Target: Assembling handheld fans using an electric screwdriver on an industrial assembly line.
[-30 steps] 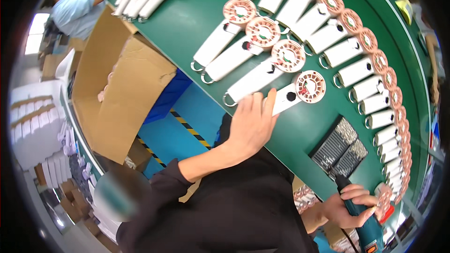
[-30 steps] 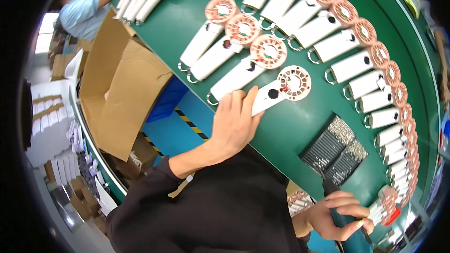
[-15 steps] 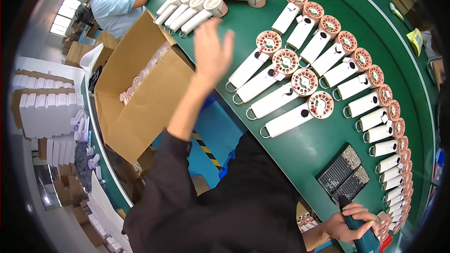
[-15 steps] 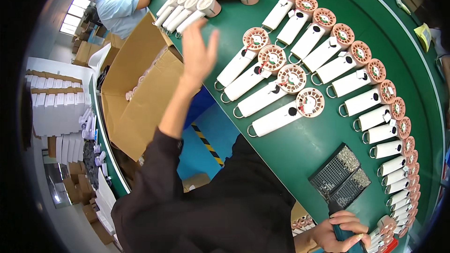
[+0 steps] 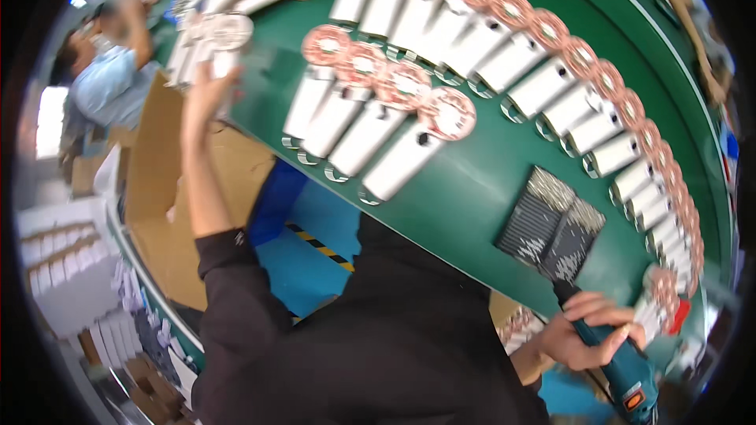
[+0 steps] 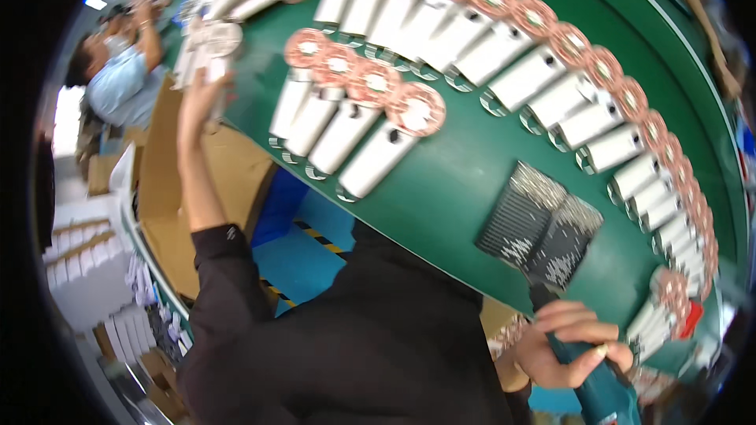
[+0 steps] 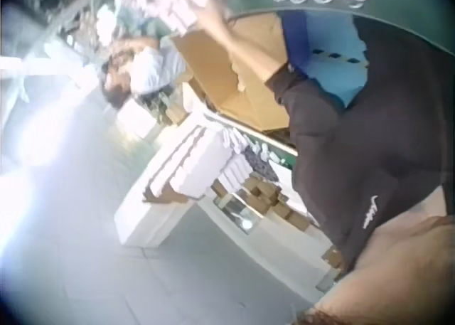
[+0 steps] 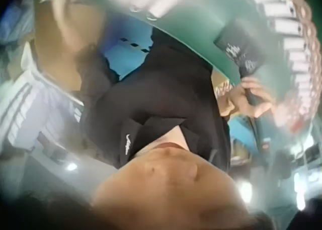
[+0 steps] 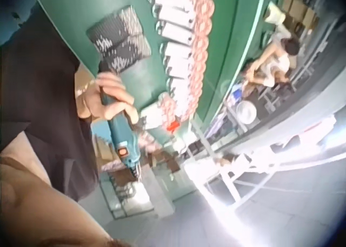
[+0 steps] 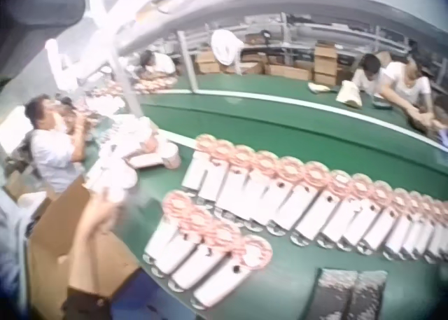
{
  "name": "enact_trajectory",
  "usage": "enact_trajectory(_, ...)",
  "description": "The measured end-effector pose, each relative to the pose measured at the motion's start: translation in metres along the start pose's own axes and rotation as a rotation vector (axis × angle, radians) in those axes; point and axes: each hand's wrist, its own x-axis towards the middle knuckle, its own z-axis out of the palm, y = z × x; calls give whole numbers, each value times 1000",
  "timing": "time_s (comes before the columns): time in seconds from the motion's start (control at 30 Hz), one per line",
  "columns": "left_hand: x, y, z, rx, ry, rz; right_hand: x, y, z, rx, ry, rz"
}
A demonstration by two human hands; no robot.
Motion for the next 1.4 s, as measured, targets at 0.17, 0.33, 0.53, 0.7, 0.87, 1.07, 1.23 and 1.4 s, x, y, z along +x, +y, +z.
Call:
enact_trajectory(0.17,-119,64,9,-496,-308,228,3,4,3,58,15,-38)
enact_trajectory(0.33,-225,108,103,-789,-962,-108,5,2,15,120,-78,-80)
enact_trajectory(0.53,-277,96,177,-884,-1147,-98,-1,1,20,120,-212,-50)
enact_trajectory(0.7,-281,96,192,-915,-1177,-29,-18,7,34,123,-270,16)
enact_trajectory(0.87,-280,94,195,-953,-1180,-60,-31,11,32,181,-339,88)
enact_trajectory(1.07,-280,92,196,-968,-1191,-43,-39,19,34,167,-293,82)
enact_trajectory(1.23,-281,89,197,-967,-1189,-71,-48,29,34,174,-317,62)
enact_trajectory(1.4,-280,92,195,-931,-1178,-53,-49,34,31,166,-395,-39)
